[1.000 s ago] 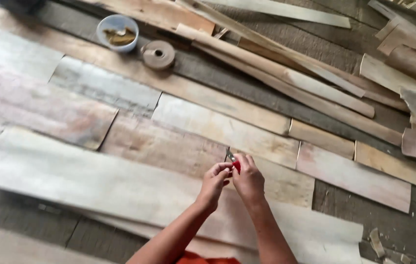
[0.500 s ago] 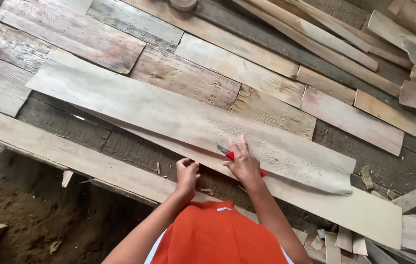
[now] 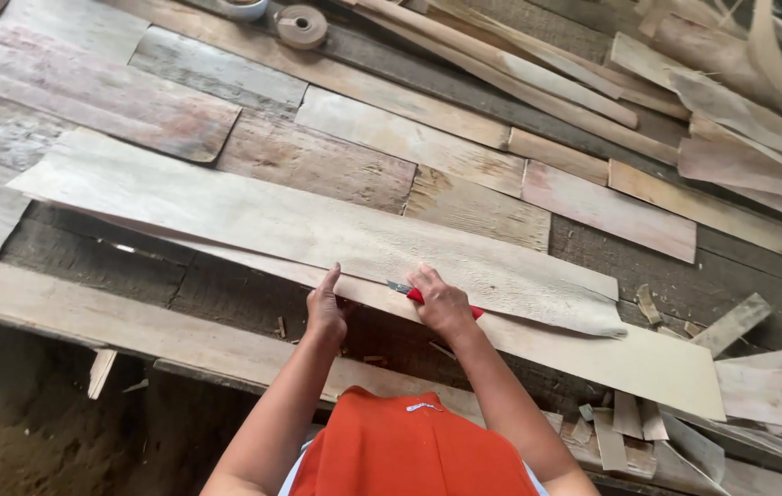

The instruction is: The person uses a red utility knife to cut and trim wooden planks on a workbench. They repeatedly position planks, score or slice them, and move the cut pieces aside, handling several planks one at a time.

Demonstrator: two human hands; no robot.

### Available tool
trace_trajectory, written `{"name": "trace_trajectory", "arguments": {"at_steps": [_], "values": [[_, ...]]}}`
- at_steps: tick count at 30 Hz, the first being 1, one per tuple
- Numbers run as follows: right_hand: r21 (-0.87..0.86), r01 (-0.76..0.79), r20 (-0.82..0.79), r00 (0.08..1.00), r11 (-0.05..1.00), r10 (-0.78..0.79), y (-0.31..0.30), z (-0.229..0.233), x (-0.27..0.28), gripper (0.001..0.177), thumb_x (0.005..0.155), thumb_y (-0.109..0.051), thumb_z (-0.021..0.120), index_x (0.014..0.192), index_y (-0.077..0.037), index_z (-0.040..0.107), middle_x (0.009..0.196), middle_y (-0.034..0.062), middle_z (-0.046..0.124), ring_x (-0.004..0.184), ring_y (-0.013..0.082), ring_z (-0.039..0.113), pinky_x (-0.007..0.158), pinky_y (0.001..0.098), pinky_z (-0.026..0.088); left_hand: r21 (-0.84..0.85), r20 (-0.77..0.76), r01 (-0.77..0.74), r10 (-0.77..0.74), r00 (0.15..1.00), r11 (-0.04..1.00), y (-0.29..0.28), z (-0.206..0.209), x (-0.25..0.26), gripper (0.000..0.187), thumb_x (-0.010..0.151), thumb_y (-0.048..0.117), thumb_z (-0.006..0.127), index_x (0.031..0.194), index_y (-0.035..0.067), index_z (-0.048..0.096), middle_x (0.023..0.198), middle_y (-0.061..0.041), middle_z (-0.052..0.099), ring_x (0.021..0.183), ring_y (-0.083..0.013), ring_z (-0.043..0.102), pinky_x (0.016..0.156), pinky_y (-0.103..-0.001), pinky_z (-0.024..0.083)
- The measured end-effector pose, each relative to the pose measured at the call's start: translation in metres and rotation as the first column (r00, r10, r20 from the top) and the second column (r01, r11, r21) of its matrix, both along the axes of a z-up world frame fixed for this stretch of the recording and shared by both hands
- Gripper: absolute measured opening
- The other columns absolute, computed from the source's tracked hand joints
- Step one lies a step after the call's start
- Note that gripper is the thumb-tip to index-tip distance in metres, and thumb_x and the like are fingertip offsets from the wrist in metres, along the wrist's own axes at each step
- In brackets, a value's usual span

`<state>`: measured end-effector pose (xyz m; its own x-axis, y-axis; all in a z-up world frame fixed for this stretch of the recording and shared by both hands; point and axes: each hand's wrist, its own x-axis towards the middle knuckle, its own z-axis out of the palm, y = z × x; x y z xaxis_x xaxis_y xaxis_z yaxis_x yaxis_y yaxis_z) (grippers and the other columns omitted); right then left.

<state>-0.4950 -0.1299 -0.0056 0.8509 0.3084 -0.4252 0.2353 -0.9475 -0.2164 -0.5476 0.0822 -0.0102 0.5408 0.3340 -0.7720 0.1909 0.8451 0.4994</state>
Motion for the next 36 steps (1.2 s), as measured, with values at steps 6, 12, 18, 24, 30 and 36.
{"name": "trace_trajectory", "arguments": {"at_steps": [6,12,18,24,30,36], "values": [[0.008,0.029,0.026,0.999,1.0,-0.029,0.006,0.02,-0.018,0.05,0.097,-0.036,0.057,0.146,-0.033,0.05,0.161,-0.0066,0.033,0.108,0.0402,0.07,0.097,0.0539,0.059,0.049,0.017,-0.047,0.046,0.999,0.998,-0.005,-0.096,0.027,0.069,0.088,0.018,0.082,0.138,-0.014,0.048,0.134,-0.034,0.058,0.124,-0.0438,0.059,0.101,-0.056,0.051],[0.075,0.06,0.203,0.976,0.995,-0.074,0.002,0.033,-0.032,0.047,0.093,-0.021,0.065,0.139,-0.028,0.056,0.156,-0.001,0.038,0.095,0.036,0.075,0.085,0.0523,0.064,-0.03,0.044,-0.063,0.065,0.997,0.998,-0.006,-0.086,0.011,0.063,0.082,0.027,0.09,0.124,-0.01,0.062,0.111,-0.027,0.069,0.101,-0.0363,0.071,0.092,-0.055,0.058],[0.235,0.1,0.499,0.841,0.967,-0.208,0.002,0.054,-0.042,0.053,0.085,-0.009,0.071,0.133,-0.025,0.058,0.139,0.0022,0.047,0.081,0.0427,0.074,0.071,0.0562,0.066,0.028,0.117,-0.043,0.04,0.992,0.999,-0.015,0.058,0.004,0.05,0.084,0.028,0.088,0.111,-0.01,0.068,0.095,-0.025,0.068,0.079,-0.0295,0.07,0.081,-0.049,0.063],[0.275,0.091,0.725,0.634,0.957,-0.269,-0.006,0.059,-0.047,0.023,0.085,-0.021,0.075,0.106,-0.025,0.067,0.096,-0.0061,0.054,0.068,0.0215,0.073,0.057,0.034,0.063,-0.081,0.297,-0.182,0.198,0.934,0.98,-0.001,0.093,0.036,0.037,0.086,0.026,0.086,0.101,-0.004,0.07,0.091,-0.02,0.072,0.075,-0.0289,0.074,0.08,-0.048,0.065],[0.699,0.162,0.481,0.615,0.697,-0.625,-0.013,0.071,-0.048,0.009,0.095,-0.017,0.072,0.092,-0.013,0.065,0.075,0.0066,0.056,0.065,0.0313,0.067,0.059,0.0376,0.054,-0.182,0.335,-0.152,0.206,0.919,0.972,-0.006,0.054,0.065,0.034,0.086,0.028,0.086,0.097,0.0,0.071,0.092,-0.019,0.075,0.077,-0.0286,0.076,0.082,-0.05,0.065],[0.793,0.558,-0.532,0.435,-0.246,-0.727,-0.018,0.063,-0.043,0.024,0.096,-0.033,0.074,0.093,-0.012,0.063,0.075,0.0095,0.07,0.04,0.007,0.048,0.037,0.0227,0.042,-0.333,0.325,-0.077,0.192,0.926,0.94,-0.013,0.069,0.07,0.033,0.085,0.028,0.086,0.099,0.002,0.07,0.096,-0.019,0.076,0.08,-0.0308,0.077,0.086,-0.051,0.065]]}}
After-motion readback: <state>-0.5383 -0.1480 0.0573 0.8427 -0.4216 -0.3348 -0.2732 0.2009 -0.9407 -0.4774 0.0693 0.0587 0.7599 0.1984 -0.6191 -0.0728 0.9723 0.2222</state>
